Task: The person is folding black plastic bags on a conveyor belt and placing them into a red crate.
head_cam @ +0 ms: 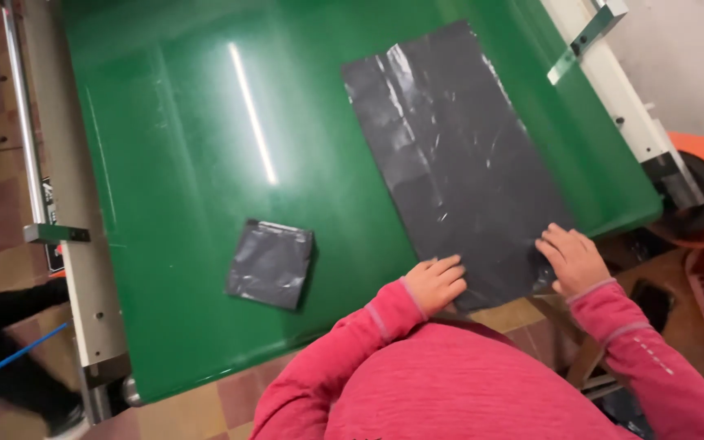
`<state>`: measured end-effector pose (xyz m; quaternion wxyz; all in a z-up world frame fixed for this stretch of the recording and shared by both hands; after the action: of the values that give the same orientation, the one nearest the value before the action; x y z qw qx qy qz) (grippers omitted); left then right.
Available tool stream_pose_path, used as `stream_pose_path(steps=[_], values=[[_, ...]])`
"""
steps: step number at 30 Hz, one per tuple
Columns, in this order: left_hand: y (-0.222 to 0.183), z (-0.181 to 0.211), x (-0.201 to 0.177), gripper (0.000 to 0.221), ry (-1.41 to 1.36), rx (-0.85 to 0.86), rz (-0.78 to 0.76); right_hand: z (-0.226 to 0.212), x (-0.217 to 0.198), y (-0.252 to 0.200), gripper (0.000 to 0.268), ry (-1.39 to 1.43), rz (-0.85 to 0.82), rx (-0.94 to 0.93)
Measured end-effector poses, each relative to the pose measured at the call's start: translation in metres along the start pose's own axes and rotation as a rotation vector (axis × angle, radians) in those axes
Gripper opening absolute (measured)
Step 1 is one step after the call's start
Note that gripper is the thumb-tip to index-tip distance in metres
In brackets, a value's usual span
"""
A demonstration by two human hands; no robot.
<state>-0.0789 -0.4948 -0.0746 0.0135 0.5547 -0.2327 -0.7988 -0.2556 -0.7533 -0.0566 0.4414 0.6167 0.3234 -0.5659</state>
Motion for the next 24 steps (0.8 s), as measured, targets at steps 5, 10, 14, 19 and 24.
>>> stream_pose_path(steps=[5,10,14,19,24], values=[[0.023,-0.007,-0.072,0.019,-0.708,-0.497,0.108,0.050,-0.024,0.043,0.040,0.402,-0.264,-0.039],[0.027,-0.091,-0.107,0.025,-0.611,-0.775,0.473,0.032,-0.077,0.196,0.017,0.503,-0.251,-0.148],[0.000,-0.221,-0.078,0.032,-0.360,-0.915,0.730,0.008,-0.001,0.324,0.023,0.563,-0.063,-0.271],[-0.040,-0.322,-0.035,0.037,-0.047,-1.179,0.539,-0.032,0.089,0.420,0.022,0.472,-0.101,-0.261],[0.013,-0.273,-0.093,0.056,0.075,-1.365,0.345,-0.059,0.110,0.445,0.053,0.299,-0.264,-0.155]])
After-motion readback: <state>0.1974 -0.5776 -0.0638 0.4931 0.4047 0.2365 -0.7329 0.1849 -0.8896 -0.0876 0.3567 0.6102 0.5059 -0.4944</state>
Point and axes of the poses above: each hand's wrist, its own y-axis towards the middle knuckle, its own x-axis out of the palm, z = x × y, the point moved 3 cm from there along y, towards the middle knuckle, and after that the axes turned 13 degrees about x, right-handed, at the moved point
